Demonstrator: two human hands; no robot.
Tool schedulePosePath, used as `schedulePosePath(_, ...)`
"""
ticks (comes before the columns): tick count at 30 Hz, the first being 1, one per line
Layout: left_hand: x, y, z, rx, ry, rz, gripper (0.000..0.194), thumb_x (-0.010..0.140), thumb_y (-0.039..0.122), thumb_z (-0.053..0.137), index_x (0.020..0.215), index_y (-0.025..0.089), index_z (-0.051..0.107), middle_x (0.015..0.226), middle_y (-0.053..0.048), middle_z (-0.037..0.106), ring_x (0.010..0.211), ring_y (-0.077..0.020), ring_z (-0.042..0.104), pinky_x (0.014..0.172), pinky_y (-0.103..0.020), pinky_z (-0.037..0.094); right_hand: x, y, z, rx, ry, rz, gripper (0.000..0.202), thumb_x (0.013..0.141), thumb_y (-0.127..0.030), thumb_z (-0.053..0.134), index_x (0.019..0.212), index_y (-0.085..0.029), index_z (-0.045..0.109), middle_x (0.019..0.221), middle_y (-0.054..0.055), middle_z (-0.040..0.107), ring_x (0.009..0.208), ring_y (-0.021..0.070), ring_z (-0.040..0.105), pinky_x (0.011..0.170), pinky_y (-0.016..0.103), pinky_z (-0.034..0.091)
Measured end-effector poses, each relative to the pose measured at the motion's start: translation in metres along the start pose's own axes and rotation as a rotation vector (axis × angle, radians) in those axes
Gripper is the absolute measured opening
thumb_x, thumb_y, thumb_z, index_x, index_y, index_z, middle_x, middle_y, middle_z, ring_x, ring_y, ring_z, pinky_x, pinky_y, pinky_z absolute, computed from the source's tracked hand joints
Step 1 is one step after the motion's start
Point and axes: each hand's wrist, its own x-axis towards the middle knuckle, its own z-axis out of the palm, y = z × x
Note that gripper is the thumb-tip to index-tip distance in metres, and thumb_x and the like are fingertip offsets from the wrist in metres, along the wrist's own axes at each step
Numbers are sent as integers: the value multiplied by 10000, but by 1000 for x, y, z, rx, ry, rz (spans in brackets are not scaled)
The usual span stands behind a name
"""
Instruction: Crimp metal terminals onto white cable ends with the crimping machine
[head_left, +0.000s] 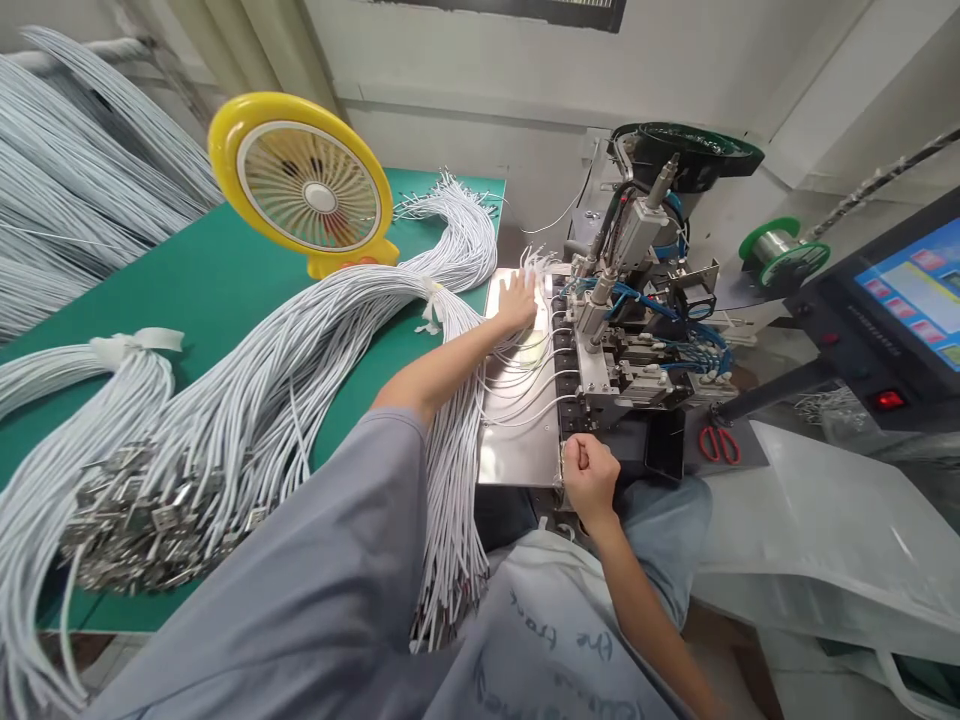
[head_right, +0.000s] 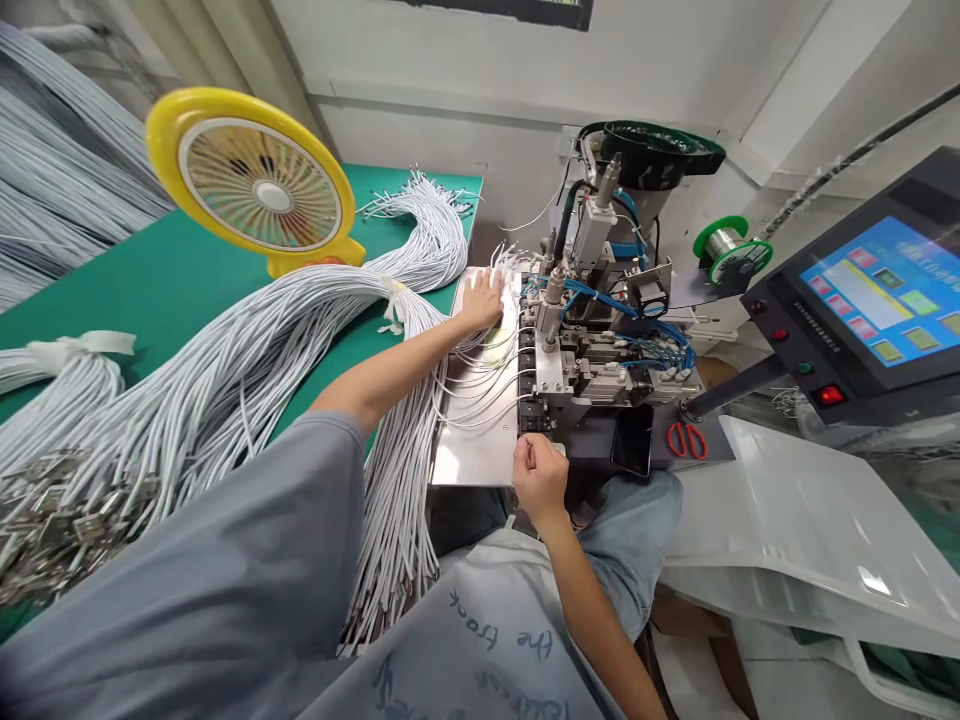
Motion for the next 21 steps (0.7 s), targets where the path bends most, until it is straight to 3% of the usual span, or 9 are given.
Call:
schedulePosePath(4, 2, -13, -5, -5, 49, -142, 680, 843, 131, 308, 1467, 0, 70, 1522, -261, 85, 1412, -375, 91, 1089, -594, 116, 0, 1, 0, 2, 11, 6, 210, 850, -192, 465, 656, -170, 542, 492, -77, 309, 441, 83, 323, 494, 216, 296)
schedulePosePath(7, -2, -16, -7, -2, 17, -9, 571, 874, 179, 313, 1440, 105, 284, 1524, -174, 199, 1404, -301, 183, 1121, -494, 162, 1, 0, -1, 0, 10, -2, 215, 851, -196, 460, 655, -170, 544, 485, -78, 308, 436, 83, 314, 493, 218, 290)
schedulePosePath(9, -8, -17, -7, 4, -47, 113, 505, 904, 296, 329, 1386, 163, 400, 1509, -123, 266, 1392, -262, 226, 1120, -430, 208, 2, -1, -1, 3, 13, -10, 216, 852, -193, 460, 654, -170, 542, 482, -77, 313, 436, 85, 320, 494, 219, 291)
schedulePosePath(13, -26, -26, -7, 35, -193, 255, 761, 805, 599, 462, 1431, 189, 323, 1545, -126, 163, 1411, -326, 147, 1106, -452, 236, 2, -3, -2, 15, 5, -27, 217, 853, -186, 459, 651, -173, 537, 484, -73, 324, 436, 88, 337, 496, 224, 297)
schedulePosePath(15, -36, -29, -7, 41, -235, 247, 829, 785, 635, 467, 1459, 200, 255, 1551, -123, 138, 1411, -346, 138, 1108, -462, 231, 2, -3, -2, 18, 1, -26, 214, 849, -183, 459, 649, -175, 537, 485, -70, 334, 437, 90, 343, 494, 228, 293)
schedulePosePath(18, -45, -26, -6, 39, -210, 135, 723, 884, 507, 348, 1486, 167, 137, 1547, -153, 123, 1406, -362, 145, 1093, -503, 239, 2, -2, -3, 24, -22, -7, 213, 843, -188, 452, 652, -177, 546, 484, -61, 355, 438, 95, 350, 495, 237, 287)
schedulePosePath(21, -49, -18, 0, 23, -86, -41, 632, 918, 279, 262, 1487, 98, 51, 1540, -200, 91, 1408, -375, 120, 1083, -549, 212, 2, -2, -7, 39, -65, 32, 231, 843, -214, 439, 648, -180, 559, 482, -46, 389, 444, 104, 373, 503, 246, 292)
